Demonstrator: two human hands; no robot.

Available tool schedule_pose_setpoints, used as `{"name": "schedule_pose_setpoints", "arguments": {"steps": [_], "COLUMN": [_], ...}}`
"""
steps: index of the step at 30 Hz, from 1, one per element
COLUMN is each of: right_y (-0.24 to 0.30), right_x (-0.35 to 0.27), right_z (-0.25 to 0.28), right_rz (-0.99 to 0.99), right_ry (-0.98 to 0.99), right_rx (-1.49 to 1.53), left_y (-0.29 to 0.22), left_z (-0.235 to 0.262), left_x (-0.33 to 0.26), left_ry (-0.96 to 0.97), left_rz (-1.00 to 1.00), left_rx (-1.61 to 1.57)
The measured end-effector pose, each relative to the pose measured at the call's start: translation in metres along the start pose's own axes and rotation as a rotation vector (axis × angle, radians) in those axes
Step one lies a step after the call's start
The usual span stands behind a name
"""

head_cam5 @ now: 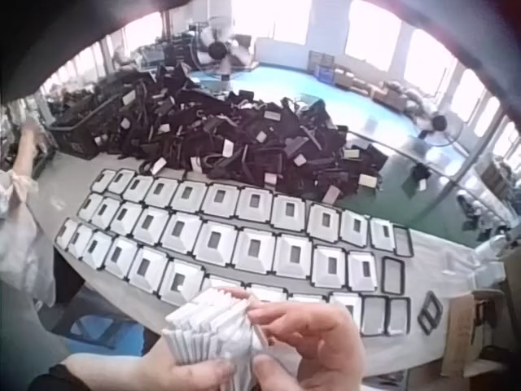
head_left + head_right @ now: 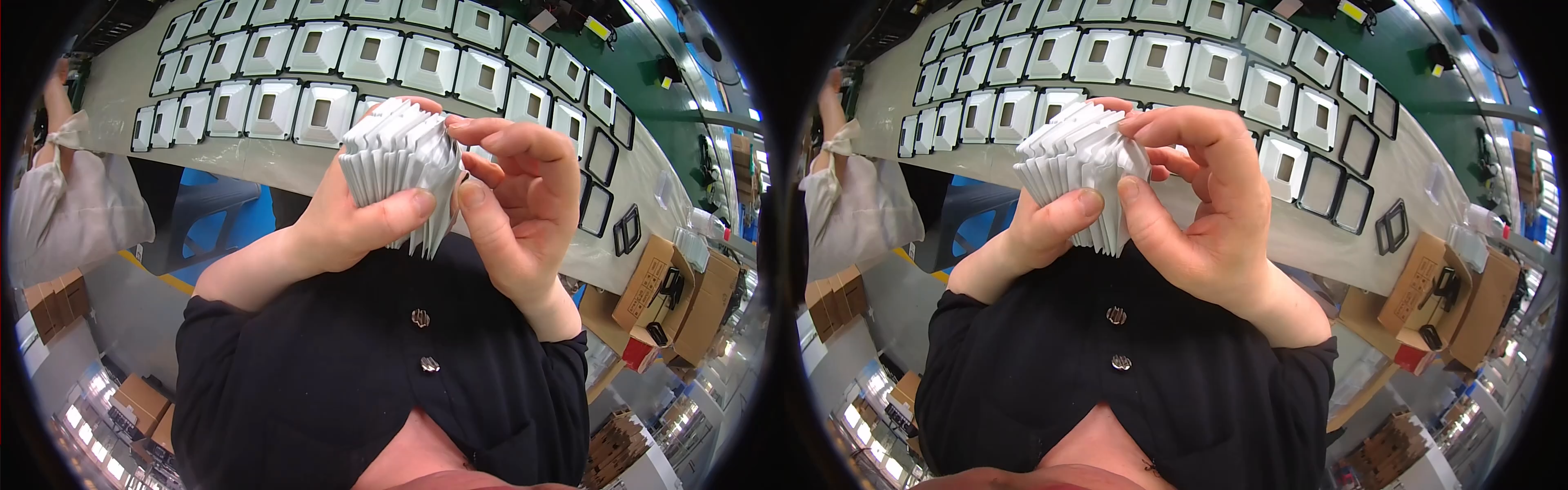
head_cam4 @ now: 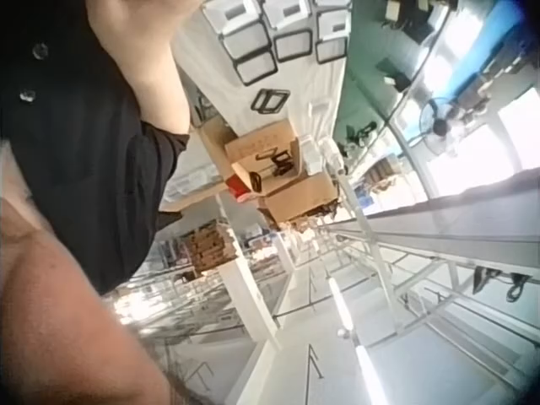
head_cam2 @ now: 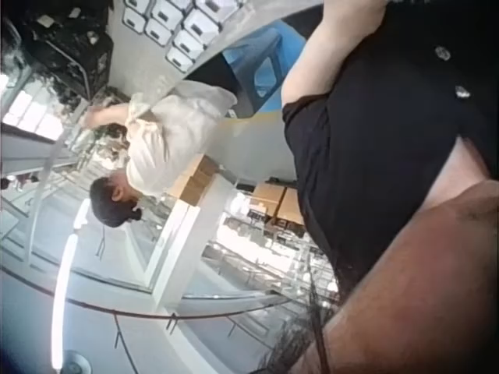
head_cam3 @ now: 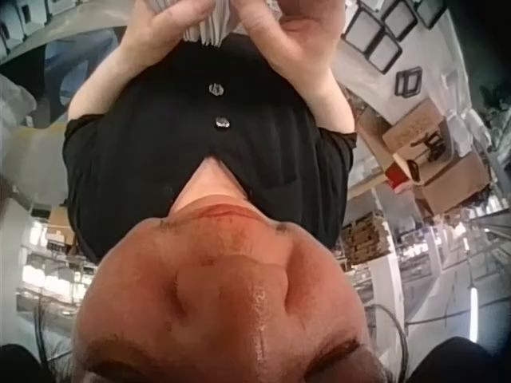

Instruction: Assembling plastic light fixture components into frames at a factory workstation.

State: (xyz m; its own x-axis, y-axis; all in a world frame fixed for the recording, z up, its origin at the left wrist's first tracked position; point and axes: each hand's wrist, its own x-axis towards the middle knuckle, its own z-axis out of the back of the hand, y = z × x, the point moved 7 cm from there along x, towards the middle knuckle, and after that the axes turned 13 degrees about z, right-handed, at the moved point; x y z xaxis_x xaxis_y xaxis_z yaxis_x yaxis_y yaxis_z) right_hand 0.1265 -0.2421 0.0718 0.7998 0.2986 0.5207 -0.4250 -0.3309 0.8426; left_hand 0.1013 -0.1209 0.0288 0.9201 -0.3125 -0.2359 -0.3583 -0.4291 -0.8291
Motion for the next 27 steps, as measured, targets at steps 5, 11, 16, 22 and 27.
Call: {"name": "schedule_pose_setpoints", "arguments": {"steps": [5, 11, 16, 22, 27], "right_y": [0.009, 0.053, 0.060, 0.065, 0.012], "right_x": [0.008, 0.002, -0.012, -0.021, -0.053], "right_z": [0.013, 0.014, 0.031, 0.170, 0.293], "right_rz": [0.164, 0.578, 0.568, -0.006, -0.409], "right_ry": [-0.007, 0.545, 0.630, -0.103, -0.510], "right_rx": [-0.178, -0.879, -0.960, -0.831, -0.524], "left_y": [0.001, 0.021, 0.025, 0.030, 0.027], "left_z": [0.003, 0.002, -0.001, -0.001, 0.003], "left_x": [0.003, 0.006, 0.012, 0.026, 0.043], "left_ry": [-0.039, 0.075, -0.012, 0.007, -0.078], "left_rz": [0.014, 0.301, 0.404, 0.481, 0.453], "left_rx": [-0.023, -0.254, -0.232, -0.206, -0.157]}}
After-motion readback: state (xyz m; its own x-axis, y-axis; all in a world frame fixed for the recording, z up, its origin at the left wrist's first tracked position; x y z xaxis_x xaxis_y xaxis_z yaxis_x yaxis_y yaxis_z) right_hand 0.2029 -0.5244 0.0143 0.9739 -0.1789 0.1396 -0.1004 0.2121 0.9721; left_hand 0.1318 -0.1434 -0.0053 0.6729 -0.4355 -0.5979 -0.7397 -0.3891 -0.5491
